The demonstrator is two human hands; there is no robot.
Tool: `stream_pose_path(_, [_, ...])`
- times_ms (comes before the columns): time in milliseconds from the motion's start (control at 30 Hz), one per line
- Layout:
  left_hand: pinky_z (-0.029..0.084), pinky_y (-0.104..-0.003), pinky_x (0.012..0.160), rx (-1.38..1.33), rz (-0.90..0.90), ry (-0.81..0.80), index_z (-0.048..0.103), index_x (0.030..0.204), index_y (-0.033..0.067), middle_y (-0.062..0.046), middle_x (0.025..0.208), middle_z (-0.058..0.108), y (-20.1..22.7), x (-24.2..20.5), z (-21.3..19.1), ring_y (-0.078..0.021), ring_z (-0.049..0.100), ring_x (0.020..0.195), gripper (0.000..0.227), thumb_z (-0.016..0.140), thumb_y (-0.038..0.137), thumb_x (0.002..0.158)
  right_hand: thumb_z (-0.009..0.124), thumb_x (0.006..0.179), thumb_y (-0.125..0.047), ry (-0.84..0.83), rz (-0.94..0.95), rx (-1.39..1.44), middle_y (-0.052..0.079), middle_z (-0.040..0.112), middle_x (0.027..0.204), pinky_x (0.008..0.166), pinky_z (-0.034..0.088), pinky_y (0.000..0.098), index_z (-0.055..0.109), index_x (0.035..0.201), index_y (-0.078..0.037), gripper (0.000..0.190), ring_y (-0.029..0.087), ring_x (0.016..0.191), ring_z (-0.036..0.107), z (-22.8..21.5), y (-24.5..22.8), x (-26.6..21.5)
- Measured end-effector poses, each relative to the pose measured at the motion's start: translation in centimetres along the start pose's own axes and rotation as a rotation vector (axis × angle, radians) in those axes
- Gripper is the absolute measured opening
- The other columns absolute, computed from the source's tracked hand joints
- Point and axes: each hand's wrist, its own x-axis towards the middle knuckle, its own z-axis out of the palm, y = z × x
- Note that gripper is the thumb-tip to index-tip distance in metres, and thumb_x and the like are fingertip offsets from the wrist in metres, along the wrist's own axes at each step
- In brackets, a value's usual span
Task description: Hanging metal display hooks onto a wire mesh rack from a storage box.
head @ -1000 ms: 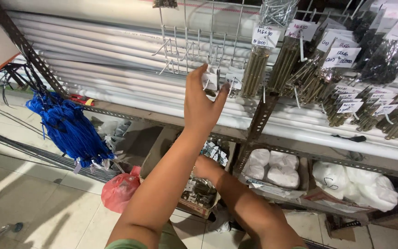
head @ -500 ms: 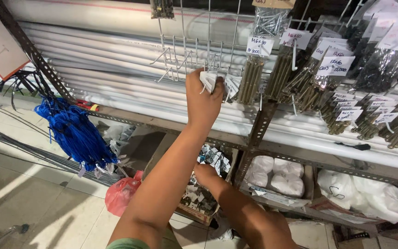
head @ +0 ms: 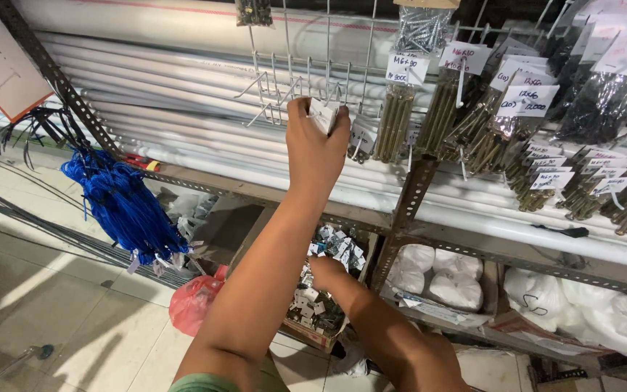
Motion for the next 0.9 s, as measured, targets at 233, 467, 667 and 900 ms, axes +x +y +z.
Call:
stream_pose_path(233, [0.051, -0.057, 0.093, -0.103, 0.038, 0.077, 0.048, 0.121, 0.0012, -0.021, 0.106, 0.055, -0.6, -1.0, 0.4, -0.0503, 0.061, 0.11, 0.045, 0.073, 0.022, 0.09, 0.064, 0.087, -0.003, 0.028, -0.021, 0.111, 0.034, 0.071, 0.1, 0.071, 0.06, 0.0604, 0.054, 0.13, 0.017, 0.049, 0.053, 0.093, 0.072, 0.8, 0.8, -1.2])
stream_pose_path(467, [0.054, -0.052, 0.09, -0.119, 0.091, 0.138, 0.051, 0.118, 0.0061, -0.018, 0.101, 0.059, -2.8, -3.1, 0.5, -0.0462, 0.066, 0.104, 0.041, 0.076, 0.024, 0.09, 0.066, 0.088, -0.015, 0.038, 0.013, 0.128, 0.032, 0.07, 0.099, 0.067, 0.06, 0.0583, 0.057, 0.127, 0.014, 0.049, 0.05, 0.087, 0.072, 1.9, 1.5, -1.3])
stream_pose_path(667, [0.051, -0.063, 0.08, -0.067, -0.108, -0.005, 0.051, 0.117, 0.0014, -0.03, 0.095, 0.064, -5.4, -9.2, -3.5, -0.0562, 0.066, 0.097, 0.056, 0.082, 0.035, 0.084, 0.064, 0.09, -0.013, 0.03, -0.011, 0.153, 0.029, 0.07, 0.096, 0.073, 0.059, 0.0598, 0.056, 0.116, 0.013, 0.038, 0.05, 0.09, 0.072, 1.6, 2.1, -1.0])
stream_pose_path(900, [0.053, -0.044, 0.079, -0.124, -0.296, -0.109, 0.057, 0.108, 0.007, -0.019, 0.085, 0.066, -15.2, -16.5, -9.9, -0.0338, 0.069, 0.087, 0.042, 0.086, 0.021, 0.082, 0.06, 0.097, -0.024, 0.09, 0.077, 0.338, 0.025, 0.068, 0.101, 0.079, 0.059, 0.0516, 0.053, 0.119, 0.006, 0.038, 0.042, 0.094, 0.073, -0.9, 3.1, 0.8])
